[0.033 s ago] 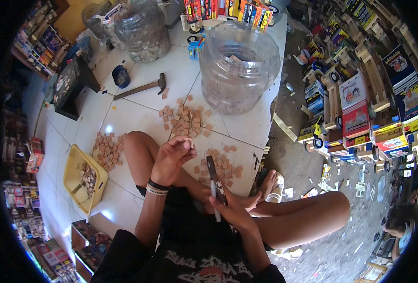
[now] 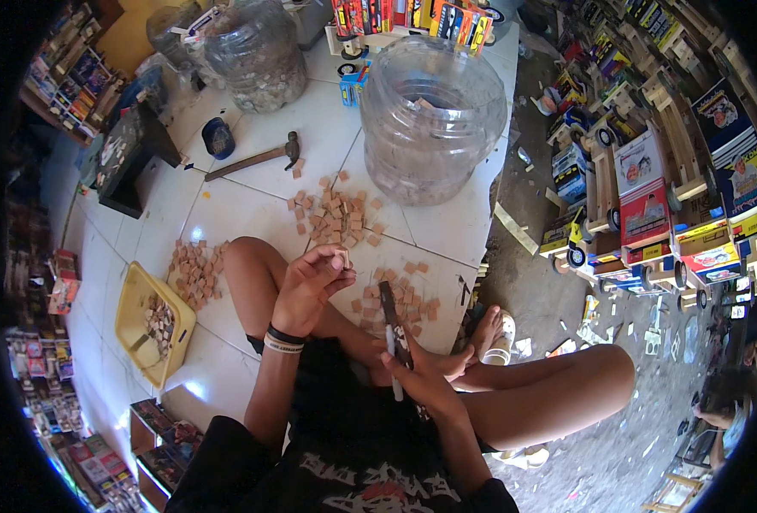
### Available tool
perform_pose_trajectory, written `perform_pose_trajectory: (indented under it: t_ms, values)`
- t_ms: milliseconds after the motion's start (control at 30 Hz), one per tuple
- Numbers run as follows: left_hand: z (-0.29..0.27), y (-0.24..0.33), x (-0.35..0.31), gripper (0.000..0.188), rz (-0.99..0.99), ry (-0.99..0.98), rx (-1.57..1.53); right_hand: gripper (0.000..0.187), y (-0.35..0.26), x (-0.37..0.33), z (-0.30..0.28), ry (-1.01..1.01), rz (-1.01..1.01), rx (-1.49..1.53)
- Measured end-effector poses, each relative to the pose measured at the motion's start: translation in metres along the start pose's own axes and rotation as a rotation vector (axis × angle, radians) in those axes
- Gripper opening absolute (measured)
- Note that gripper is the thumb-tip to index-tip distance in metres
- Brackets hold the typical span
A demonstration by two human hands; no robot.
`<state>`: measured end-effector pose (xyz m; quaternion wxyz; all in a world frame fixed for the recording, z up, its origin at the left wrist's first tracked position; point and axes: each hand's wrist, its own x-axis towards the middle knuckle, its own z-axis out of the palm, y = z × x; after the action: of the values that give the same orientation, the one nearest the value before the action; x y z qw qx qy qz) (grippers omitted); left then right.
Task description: The person sits on the floor and uses a knife to shave and shape small wooden blocks. They hold each block in one hand and carefully pare away wood with the other, placing the finished pieces into a large plastic container.
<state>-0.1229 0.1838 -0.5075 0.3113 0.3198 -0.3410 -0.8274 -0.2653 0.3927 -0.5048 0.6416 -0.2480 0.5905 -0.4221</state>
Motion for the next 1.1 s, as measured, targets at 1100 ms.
perform_pose_trajectory:
  t_ms: [1100]
  values:
    - [0.002, -0.038, -0.012, 0.020, 0.148, -0.061, 0.206, 0.044, 0.000, 0.004, 0.004, -0.115, 0.118, 0.351]
